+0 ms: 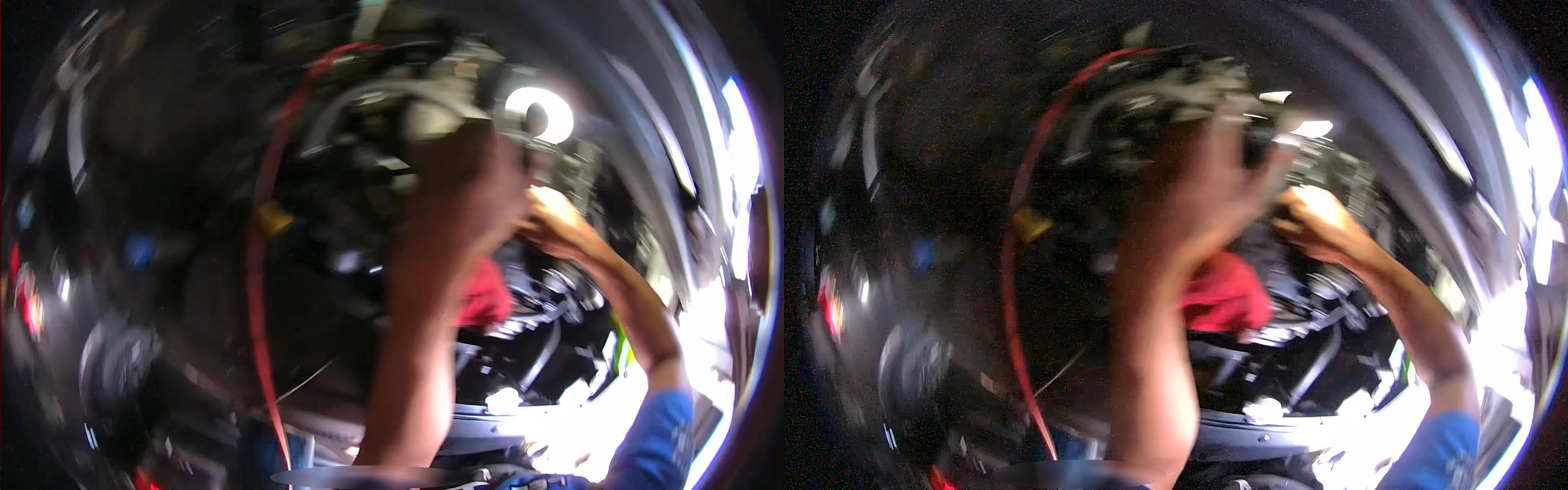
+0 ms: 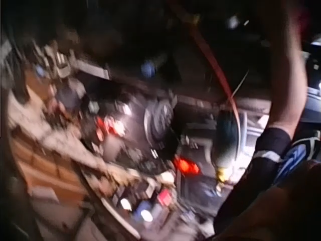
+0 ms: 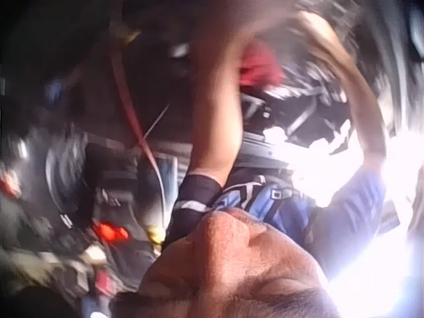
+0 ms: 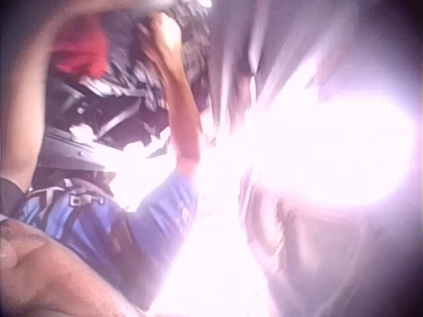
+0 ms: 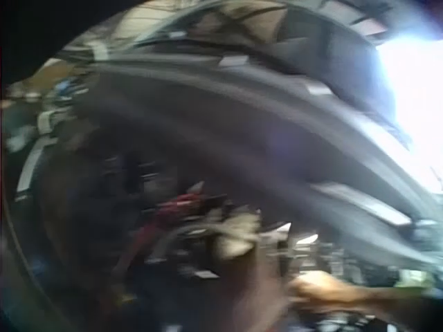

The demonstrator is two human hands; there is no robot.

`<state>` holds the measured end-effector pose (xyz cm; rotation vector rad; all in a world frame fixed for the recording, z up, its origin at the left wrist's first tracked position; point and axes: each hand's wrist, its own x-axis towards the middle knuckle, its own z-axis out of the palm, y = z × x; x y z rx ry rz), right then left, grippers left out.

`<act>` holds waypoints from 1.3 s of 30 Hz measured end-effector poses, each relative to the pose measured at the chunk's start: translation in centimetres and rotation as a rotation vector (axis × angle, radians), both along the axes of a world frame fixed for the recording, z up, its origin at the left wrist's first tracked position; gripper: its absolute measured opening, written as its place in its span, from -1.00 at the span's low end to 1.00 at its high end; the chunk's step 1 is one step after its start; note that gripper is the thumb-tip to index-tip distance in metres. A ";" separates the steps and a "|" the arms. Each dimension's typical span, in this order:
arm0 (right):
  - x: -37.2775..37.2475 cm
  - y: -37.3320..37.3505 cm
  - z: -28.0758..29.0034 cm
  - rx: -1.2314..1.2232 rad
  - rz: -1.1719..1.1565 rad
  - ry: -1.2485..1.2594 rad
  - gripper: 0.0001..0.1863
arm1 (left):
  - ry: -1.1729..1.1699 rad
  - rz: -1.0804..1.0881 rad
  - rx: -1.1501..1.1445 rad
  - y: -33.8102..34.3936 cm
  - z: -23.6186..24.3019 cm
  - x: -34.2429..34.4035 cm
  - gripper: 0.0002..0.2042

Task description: Working on the engine of a vehicle using a flashlight and hands to inspect or adjust components.

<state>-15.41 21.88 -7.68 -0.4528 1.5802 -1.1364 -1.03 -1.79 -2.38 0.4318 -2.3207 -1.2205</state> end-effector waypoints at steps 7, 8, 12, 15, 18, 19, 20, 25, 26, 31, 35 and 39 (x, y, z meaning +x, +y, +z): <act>-8.8 6.8 -5.8 0.165 0.126 0.263 -0.50 | 0.094 0.151 -0.062 -0.7 -2.5 0.8 -0.76; -9.5 7.3 -6.5 0.141 0.121 0.212 -0.51 | 0.096 0.174 -0.051 -0.7 -2.7 1.0 -0.76; -11.0 8.0 -6.9 0.200 0.158 0.319 -0.56 | 0.113 0.232 -0.021 -0.6 -3.0 0.6 -0.78; -10.2 6.8 -6.3 0.209 0.207 0.385 -0.59 | 0.127 0.244 0.002 -0.3 -2.9 0.3 -0.79; -8.6 5.2 -5.2 0.190 0.234 0.385 -0.62 | 0.144 0.235 0.022 -0.2 -2.4 -0.2 -0.80; -7.9 4.7 -4.7 0.177 0.233 0.375 -0.63 | 0.148 0.234 0.036 -0.1 -2.1 -0.4 -0.80; -7.2 4.1 -4.1 0.130 0.232 0.337 -0.64 | 0.147 0.232 0.040 -0.2 -2.0 -0.6 -0.80; -3.5 1.2 -1.6 0.293 0.278 0.483 -0.69 | 0.115 0.177 0.109 0.4 -1.2 -1.2 -0.82; -2.8 0.6 -1.1 0.228 0.309 0.483 -0.70 | 0.115 0.159 0.143 0.6 -0.7 -1.4 -0.82; -0.4 -2.5 -0.1 0.183 0.420 0.712 -0.73 | 0.083 0.017 -0.005 -0.8 0.1 0.0 -0.48; 0.7 -4.0 1.0 0.344 0.457 0.832 -0.72 | 0.140 0.063 -0.077 -1.4 1.4 0.3 -0.44; 1.0 -4.6 1.5 0.336 0.517 0.973 -0.74 | -0.076 -0.023 0.043 -1.4 2.1 0.3 -0.53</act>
